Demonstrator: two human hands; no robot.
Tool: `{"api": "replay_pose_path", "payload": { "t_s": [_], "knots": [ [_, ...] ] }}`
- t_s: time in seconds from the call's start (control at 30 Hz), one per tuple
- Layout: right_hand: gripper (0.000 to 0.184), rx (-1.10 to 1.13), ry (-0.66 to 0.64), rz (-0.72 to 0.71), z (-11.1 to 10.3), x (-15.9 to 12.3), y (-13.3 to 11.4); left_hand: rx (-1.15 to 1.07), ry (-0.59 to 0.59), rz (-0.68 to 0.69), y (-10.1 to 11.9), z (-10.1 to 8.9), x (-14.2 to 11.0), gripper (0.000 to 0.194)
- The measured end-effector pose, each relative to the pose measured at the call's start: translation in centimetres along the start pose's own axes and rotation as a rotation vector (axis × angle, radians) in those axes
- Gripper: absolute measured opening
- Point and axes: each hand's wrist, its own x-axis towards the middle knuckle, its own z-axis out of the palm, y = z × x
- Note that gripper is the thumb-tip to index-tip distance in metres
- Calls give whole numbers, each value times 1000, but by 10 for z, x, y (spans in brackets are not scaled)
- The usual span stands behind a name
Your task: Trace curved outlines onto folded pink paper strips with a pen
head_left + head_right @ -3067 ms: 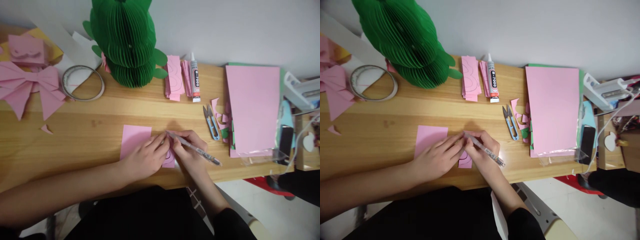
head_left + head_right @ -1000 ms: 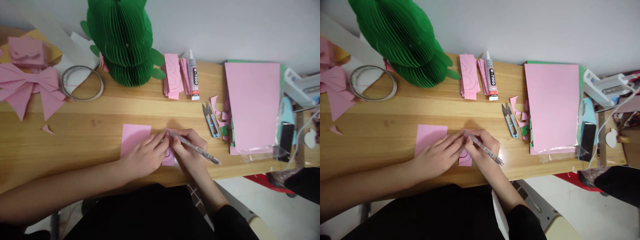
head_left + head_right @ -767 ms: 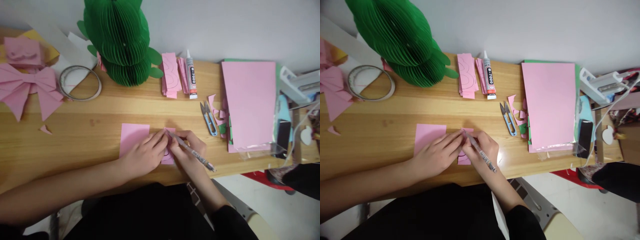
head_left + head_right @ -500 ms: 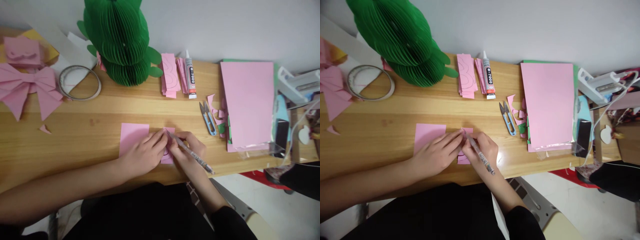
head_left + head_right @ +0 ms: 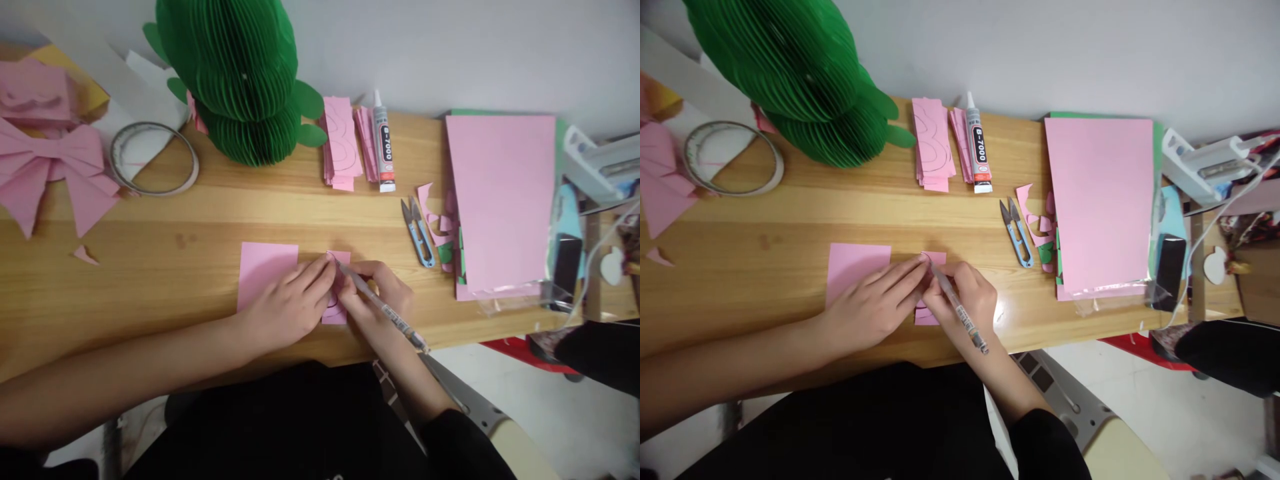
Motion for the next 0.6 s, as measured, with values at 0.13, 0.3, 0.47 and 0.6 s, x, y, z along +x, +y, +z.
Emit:
{"api": "replay_pose_path", "payload": {
  "t_s": [0.13,0.3,0.47,0.6],
  "knots": [
    [6,12,8,15,2,-4,2,6,-17,4,-1,-2,1,39],
    [5,17,43,39,4,-7,3,-6,-4,12,-1,-3,2,36],
    [3,49,20,40,0,-3,-2,-17,-13,17,-2,-3,2,35],
    [3,45,14,60,-2,-3,-3,-44,-40,12,-2,-2,1,32]
  ]
}}
